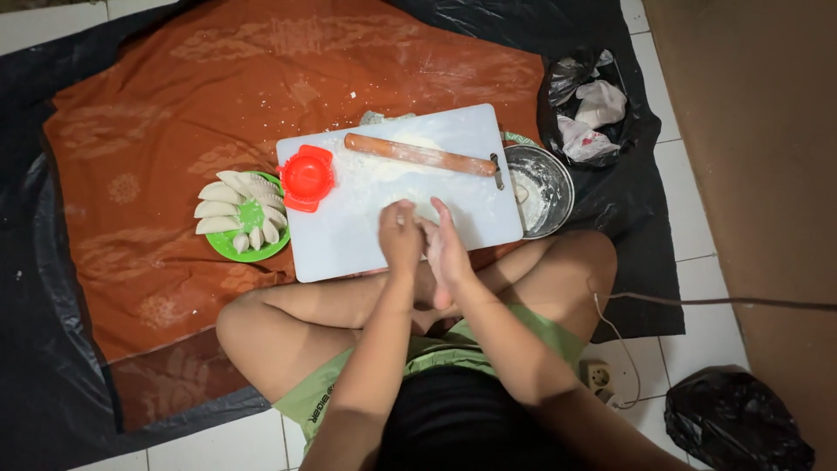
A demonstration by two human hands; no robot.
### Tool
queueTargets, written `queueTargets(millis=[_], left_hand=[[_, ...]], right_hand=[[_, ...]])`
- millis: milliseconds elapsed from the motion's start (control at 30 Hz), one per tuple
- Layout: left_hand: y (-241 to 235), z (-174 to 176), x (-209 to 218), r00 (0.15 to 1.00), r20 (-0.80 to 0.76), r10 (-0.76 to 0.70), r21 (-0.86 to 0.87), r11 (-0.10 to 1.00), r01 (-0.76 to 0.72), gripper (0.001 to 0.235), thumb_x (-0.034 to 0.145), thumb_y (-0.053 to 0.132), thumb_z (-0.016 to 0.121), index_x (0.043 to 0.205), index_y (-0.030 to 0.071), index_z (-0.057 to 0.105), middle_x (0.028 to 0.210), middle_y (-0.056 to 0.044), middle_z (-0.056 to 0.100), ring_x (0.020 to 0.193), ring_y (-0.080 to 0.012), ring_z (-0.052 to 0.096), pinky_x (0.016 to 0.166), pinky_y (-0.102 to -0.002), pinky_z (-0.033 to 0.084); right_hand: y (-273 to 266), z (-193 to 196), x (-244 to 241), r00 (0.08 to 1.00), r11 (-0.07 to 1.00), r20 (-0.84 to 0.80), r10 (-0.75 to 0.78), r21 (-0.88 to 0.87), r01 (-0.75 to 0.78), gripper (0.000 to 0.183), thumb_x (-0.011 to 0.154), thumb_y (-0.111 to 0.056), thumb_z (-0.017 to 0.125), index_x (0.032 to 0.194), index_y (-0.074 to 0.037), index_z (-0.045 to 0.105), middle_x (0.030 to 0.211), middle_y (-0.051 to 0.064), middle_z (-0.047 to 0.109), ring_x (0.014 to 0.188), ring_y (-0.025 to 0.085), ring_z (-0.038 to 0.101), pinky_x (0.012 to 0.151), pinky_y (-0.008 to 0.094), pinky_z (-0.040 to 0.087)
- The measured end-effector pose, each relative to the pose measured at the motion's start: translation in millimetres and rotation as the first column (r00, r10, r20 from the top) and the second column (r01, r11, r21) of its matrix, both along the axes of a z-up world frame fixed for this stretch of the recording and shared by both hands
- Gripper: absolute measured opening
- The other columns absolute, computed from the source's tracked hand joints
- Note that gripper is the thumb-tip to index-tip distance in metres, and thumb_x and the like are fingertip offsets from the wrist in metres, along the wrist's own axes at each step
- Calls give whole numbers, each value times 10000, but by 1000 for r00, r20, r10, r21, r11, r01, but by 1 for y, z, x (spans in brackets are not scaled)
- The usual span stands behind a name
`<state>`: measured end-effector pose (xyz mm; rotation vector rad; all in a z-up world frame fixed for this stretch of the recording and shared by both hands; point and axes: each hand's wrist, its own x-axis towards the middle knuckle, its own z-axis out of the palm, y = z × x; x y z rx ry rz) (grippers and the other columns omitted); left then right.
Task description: Rolling out dough and using a plastic mold to shape individual pastries.
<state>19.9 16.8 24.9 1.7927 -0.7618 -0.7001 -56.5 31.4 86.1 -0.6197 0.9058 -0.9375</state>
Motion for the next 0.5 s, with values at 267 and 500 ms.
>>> queueTargets(millis=[267,500], left_hand=[[-24,17,40,903,-430,3,9,1000,1,537,978,433,627,596,55,645,422,-97,488,321,-176,452,340,-258,365],[-22,38,46,931,-363,-51,159,981,115,780,1022,642,266,732,14,627,540,-199,587,471,-252,632,487,-342,501]], right_hand=[[-17,-1,-8,910,839,-301,-285,-538,84,393,1119,-280,356,1199,-22,642,1027,165,714,958,226,682,892,368,575],[-15,25,23,867,608,-391,-309,-782,-136,564,1135,-326,224,1300,64,596,1402,238,485,1303,361,520,1134,487,442]])
